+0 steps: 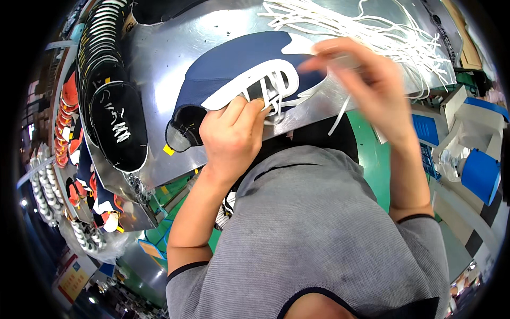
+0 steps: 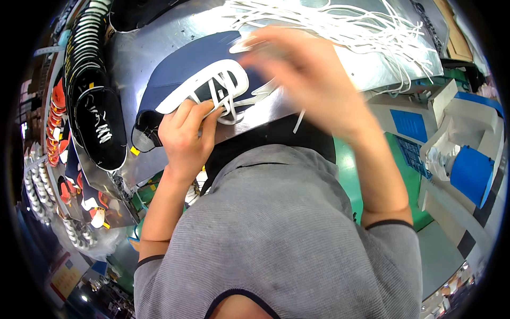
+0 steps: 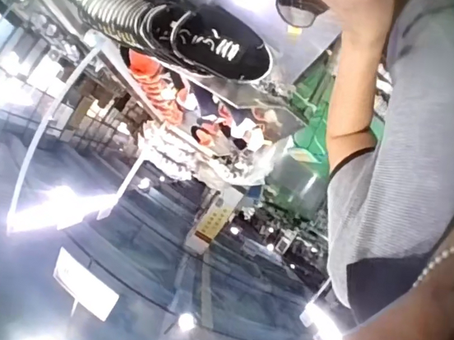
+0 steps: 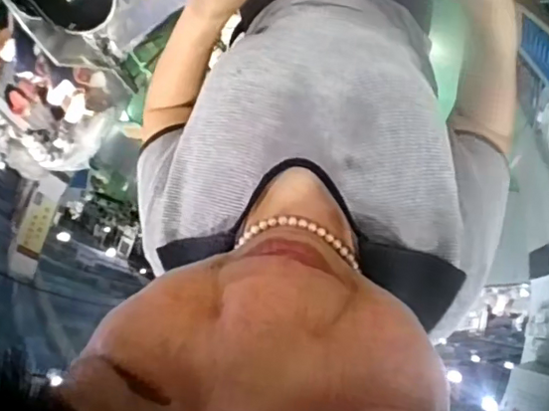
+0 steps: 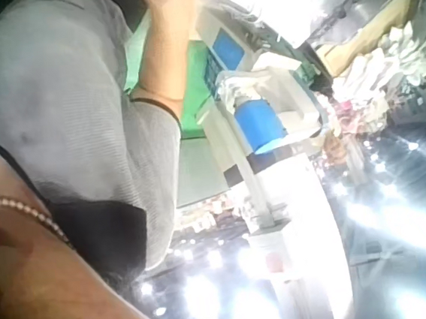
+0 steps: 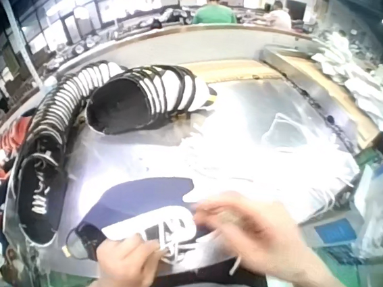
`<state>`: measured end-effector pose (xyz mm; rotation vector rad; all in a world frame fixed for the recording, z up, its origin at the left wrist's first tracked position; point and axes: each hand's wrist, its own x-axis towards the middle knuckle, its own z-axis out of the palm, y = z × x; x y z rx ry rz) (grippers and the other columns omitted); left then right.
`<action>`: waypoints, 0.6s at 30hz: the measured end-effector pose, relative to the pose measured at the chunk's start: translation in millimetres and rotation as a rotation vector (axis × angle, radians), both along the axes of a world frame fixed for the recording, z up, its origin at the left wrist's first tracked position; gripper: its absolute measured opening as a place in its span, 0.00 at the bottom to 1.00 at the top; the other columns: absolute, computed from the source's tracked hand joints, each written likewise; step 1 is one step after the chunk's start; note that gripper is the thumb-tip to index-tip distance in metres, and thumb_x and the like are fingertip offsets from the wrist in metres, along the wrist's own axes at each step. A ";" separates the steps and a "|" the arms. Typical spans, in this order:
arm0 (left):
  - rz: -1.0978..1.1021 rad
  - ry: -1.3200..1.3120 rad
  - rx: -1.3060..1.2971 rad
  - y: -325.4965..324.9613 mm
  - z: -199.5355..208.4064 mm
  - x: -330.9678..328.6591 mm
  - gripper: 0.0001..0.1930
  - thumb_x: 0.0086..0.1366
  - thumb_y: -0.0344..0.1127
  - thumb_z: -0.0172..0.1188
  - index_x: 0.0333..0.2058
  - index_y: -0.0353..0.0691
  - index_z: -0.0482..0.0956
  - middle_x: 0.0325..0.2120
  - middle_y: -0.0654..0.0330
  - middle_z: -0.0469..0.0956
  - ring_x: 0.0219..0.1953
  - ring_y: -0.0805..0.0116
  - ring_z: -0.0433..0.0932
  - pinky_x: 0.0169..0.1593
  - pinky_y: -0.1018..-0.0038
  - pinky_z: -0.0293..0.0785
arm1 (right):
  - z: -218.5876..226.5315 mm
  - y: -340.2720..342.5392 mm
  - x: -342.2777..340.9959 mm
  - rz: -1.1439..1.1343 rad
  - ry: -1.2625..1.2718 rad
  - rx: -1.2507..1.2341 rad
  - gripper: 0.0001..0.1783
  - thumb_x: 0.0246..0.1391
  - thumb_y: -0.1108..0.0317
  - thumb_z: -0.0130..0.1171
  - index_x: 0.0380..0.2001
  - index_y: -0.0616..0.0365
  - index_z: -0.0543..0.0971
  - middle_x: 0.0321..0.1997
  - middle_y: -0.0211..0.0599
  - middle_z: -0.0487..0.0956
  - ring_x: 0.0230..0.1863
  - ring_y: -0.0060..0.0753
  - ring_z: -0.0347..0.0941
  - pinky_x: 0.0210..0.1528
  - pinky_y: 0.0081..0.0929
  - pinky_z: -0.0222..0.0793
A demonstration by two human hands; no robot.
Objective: The person laces several sneaker uppers using white laces and a metal tool, working at a metal station in a factory.
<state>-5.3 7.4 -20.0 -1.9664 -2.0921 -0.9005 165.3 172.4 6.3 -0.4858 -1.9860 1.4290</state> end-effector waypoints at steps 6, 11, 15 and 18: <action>-0.026 0.064 0.083 1.1 -4.9 -1.8 0.10 0.47 0.21 0.68 0.29 0.37 0.80 0.19 0.60 0.70 0.22 0.61 0.69 0.25 0.68 0.66 | -6.3 -26.1 -43.4 0.121 -0.562 0.631 0.10 0.55 0.69 0.60 0.41 0.56 0.76 0.28 0.39 0.81 0.28 0.45 0.77 0.29 0.35 0.70; -0.041 0.046 0.088 0.8 -6.7 -2.7 0.10 0.47 0.22 0.69 0.29 0.38 0.80 0.20 0.60 0.71 0.22 0.62 0.69 0.25 0.69 0.65 | -10.8 -8.8 -56.9 0.198 -0.523 0.254 0.09 0.50 0.65 0.64 0.35 0.54 0.81 0.30 0.39 0.83 0.35 0.46 0.80 0.38 0.42 0.72; -0.084 -0.038 0.048 4.0 -5.3 -4.5 0.09 0.48 0.23 0.70 0.28 0.38 0.79 0.19 0.61 0.71 0.22 0.63 0.69 0.25 0.70 0.64 | 2.0 3.9 -60.9 0.148 -0.351 -0.061 0.11 0.54 0.69 0.66 0.41 0.59 0.82 0.34 0.33 0.84 0.39 0.22 0.81 0.44 0.21 0.75; -0.051 -0.018 0.016 -4.3 -1.3 -7.4 0.09 0.49 0.25 0.70 0.28 0.38 0.79 0.19 0.61 0.71 0.22 0.63 0.70 0.26 0.70 0.64 | 75.4 51.0 -59.5 -0.041 0.182 -0.037 0.11 0.57 0.68 0.64 0.42 0.60 0.82 0.35 0.35 0.83 0.31 0.21 0.77 0.33 0.16 0.70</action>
